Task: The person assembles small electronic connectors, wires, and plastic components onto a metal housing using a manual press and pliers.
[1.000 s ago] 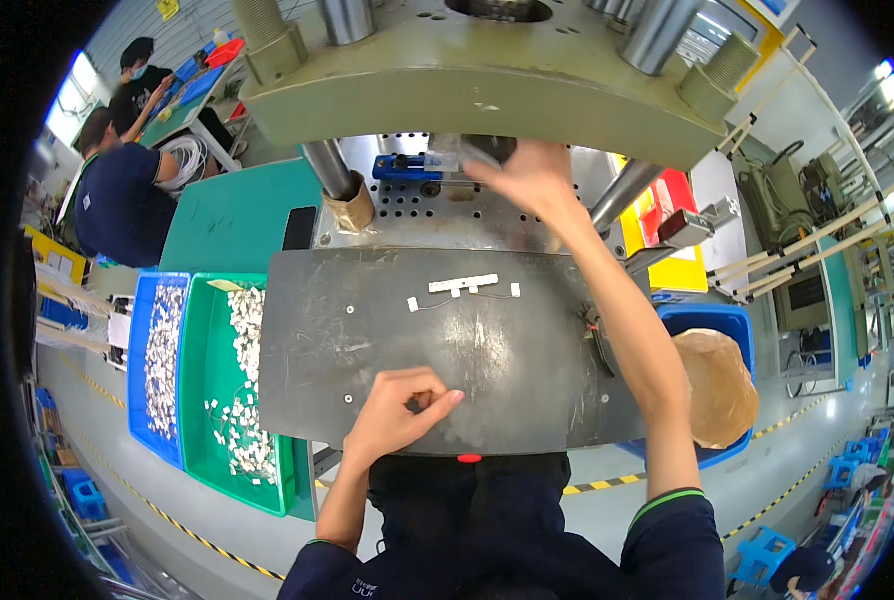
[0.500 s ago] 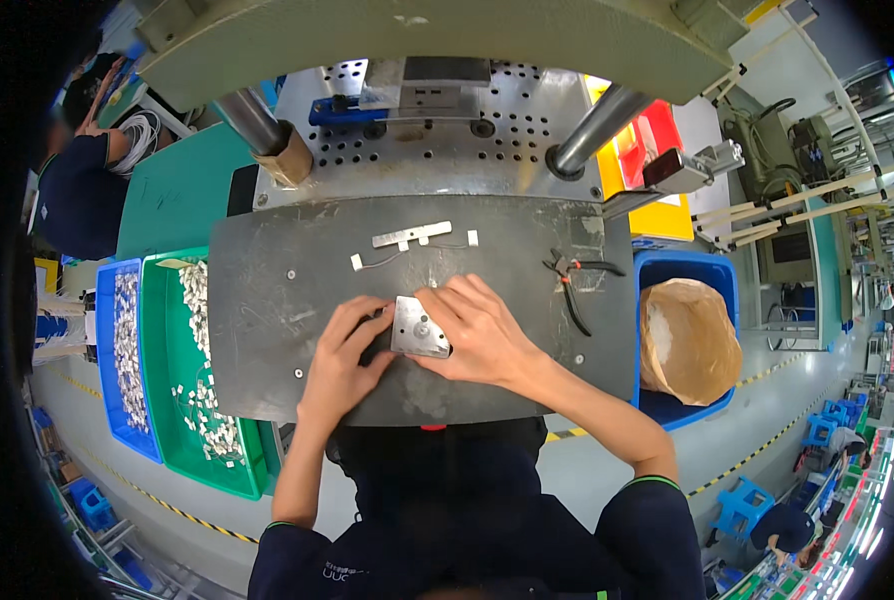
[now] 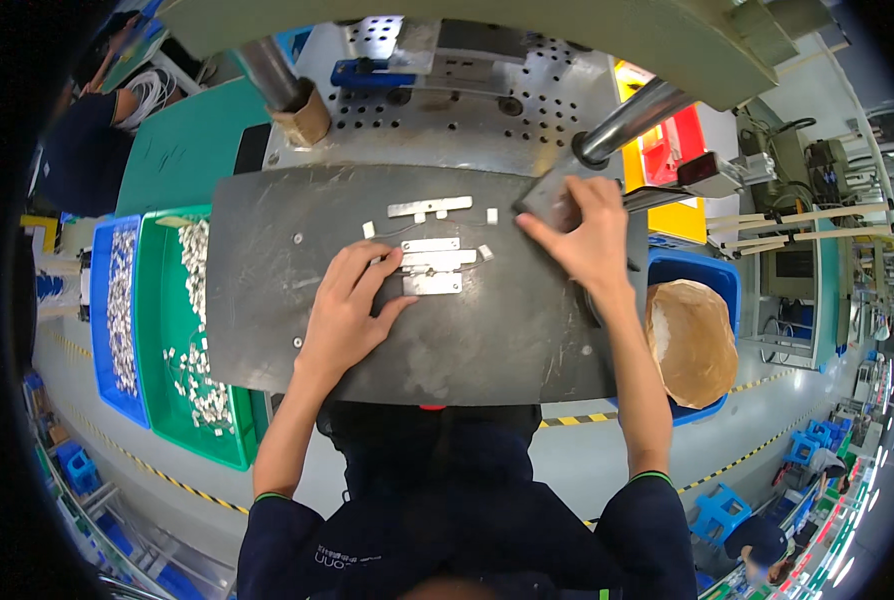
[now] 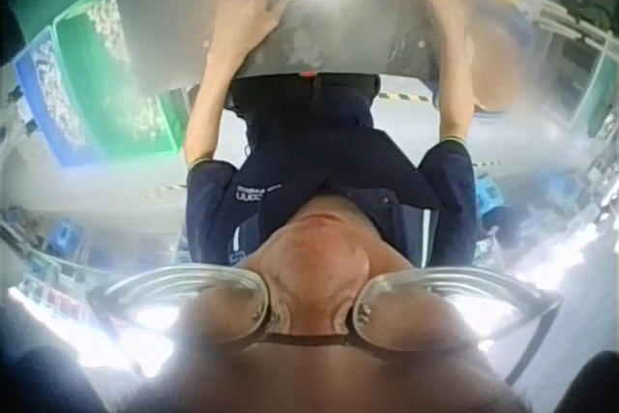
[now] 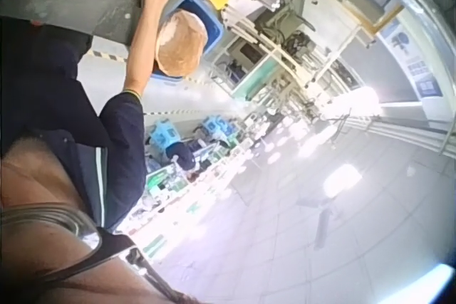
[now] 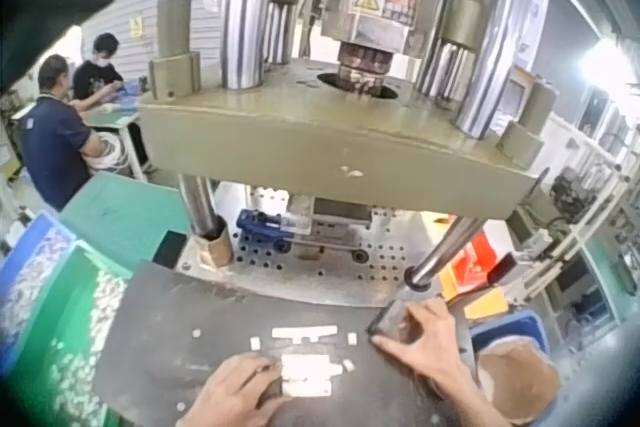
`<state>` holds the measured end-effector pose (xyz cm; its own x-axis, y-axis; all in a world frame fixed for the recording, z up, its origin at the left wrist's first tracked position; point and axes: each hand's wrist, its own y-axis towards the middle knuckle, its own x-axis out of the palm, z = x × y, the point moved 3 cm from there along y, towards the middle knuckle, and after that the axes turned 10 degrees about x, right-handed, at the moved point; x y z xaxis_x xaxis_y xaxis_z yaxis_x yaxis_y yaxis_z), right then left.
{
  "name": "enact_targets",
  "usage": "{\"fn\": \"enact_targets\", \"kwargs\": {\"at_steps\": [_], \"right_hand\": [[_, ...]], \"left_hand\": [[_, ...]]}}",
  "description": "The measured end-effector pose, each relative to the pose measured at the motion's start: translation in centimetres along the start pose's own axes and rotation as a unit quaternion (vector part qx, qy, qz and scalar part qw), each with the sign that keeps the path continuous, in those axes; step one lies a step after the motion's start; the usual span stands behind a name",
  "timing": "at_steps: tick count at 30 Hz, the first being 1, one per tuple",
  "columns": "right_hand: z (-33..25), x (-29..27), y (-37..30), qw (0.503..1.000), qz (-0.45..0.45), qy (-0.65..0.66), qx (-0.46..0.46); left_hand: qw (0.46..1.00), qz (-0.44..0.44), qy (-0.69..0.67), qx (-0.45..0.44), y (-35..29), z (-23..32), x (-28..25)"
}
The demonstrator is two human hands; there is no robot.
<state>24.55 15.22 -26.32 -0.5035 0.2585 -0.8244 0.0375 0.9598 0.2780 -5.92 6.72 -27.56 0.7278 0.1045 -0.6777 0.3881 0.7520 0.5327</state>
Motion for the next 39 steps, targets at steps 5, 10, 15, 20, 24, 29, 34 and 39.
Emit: {"fn": "enact_targets", "kwargs": {"at_steps": [5,10,15,20,24,29,34,39], "right_hand": [[1.0,0.6,-0.3,0.990,-0.001,0.039,0.135],[-5.3,1.8,-4.3,0.990,0.056,0.056,-0.119],[-6.3,2.7,-5.7,0.978,-0.082,0.132,-0.141],[-5.6,3.4,-5.0,0.964,-0.074,0.211,-0.140],[-7.1,2.2,-4.1,0.961,-0.089,0.250,-0.073],[-7.6,0.3,-4.3,0.876,-0.195,0.430,0.103],[-7.3,0.2,-4.7,0.860,-0.237,0.431,0.132],[-6.8,0.2,-5.6,0.829,-0.284,0.457,0.152]], "left_hand": [[1.000,0.003,0.020,0.016,0.7,0.4,-0.5],[0.998,0.009,0.067,0.014,0.6,0.4,0.1],[0.993,0.029,0.110,0.030,0.6,0.1,0.5],[0.998,0.050,-0.038,0.018,1.5,-1.1,-0.7],[0.996,0.072,-0.044,0.007,3.5,0.1,-3.0],[0.870,0.023,-0.381,-0.313,3.1,-0.3,-3.1],[0.840,0.018,-0.432,-0.327,2.3,-0.6,-2.6],[0.814,0.024,-0.456,-0.358,1.4,-0.4,-2.2]]}}
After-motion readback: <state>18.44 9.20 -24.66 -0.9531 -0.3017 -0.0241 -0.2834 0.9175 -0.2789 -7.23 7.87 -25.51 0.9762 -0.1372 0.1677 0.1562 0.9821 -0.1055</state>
